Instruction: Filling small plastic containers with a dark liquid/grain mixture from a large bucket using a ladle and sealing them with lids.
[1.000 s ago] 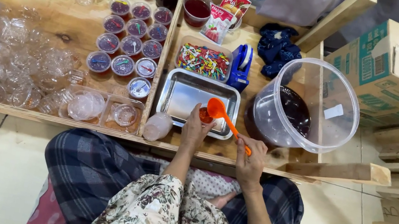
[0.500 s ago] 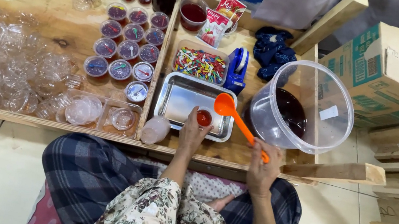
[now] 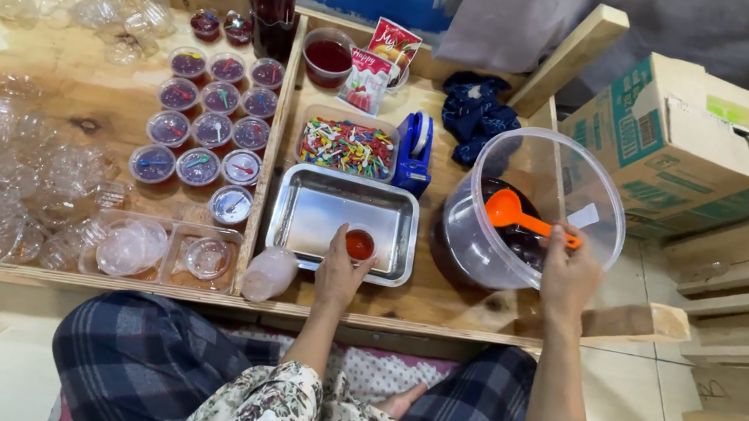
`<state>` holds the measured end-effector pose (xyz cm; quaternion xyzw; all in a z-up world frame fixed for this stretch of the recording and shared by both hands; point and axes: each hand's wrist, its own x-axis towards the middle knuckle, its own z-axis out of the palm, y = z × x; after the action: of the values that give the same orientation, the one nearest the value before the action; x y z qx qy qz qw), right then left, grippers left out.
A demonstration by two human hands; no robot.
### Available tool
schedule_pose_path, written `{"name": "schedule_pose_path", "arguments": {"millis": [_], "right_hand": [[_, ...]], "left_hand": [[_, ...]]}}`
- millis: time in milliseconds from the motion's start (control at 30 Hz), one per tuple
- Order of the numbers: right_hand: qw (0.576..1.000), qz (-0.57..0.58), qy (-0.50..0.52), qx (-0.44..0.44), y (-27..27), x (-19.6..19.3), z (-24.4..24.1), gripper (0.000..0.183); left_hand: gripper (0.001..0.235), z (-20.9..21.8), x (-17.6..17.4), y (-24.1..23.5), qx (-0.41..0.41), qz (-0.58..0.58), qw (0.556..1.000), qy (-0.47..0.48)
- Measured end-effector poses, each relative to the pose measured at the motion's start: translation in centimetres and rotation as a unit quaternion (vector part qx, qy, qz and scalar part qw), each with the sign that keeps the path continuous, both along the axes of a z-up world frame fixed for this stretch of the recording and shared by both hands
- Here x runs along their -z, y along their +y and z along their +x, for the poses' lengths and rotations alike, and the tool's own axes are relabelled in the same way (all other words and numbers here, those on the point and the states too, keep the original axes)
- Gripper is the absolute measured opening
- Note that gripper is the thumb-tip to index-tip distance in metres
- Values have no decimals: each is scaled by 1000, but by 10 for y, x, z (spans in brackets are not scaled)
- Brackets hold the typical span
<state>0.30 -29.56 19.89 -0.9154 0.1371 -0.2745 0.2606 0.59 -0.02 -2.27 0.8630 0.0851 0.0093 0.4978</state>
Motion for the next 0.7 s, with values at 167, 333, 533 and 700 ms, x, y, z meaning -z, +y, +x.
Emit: {"name": "schedule_pose_path", "arguments": {"millis": [167,333,533,700], "right_hand": [[990,-62,129,-10,-14,28,25,24],[989,114,93,-3,-10,4,6,26],[939,321,-102,-65,8,-48,-21,19],[929,321,-175,-52,20,-90,-40,18]], "left_hand": [[91,3,0,0,-1,4,1000,13],[92,1,-2,0,-1,15,1000,21],[89,0,-6,-1,-9,16,1000,4],[88,-2,-8,-1,-10,15,1000,18]]}}
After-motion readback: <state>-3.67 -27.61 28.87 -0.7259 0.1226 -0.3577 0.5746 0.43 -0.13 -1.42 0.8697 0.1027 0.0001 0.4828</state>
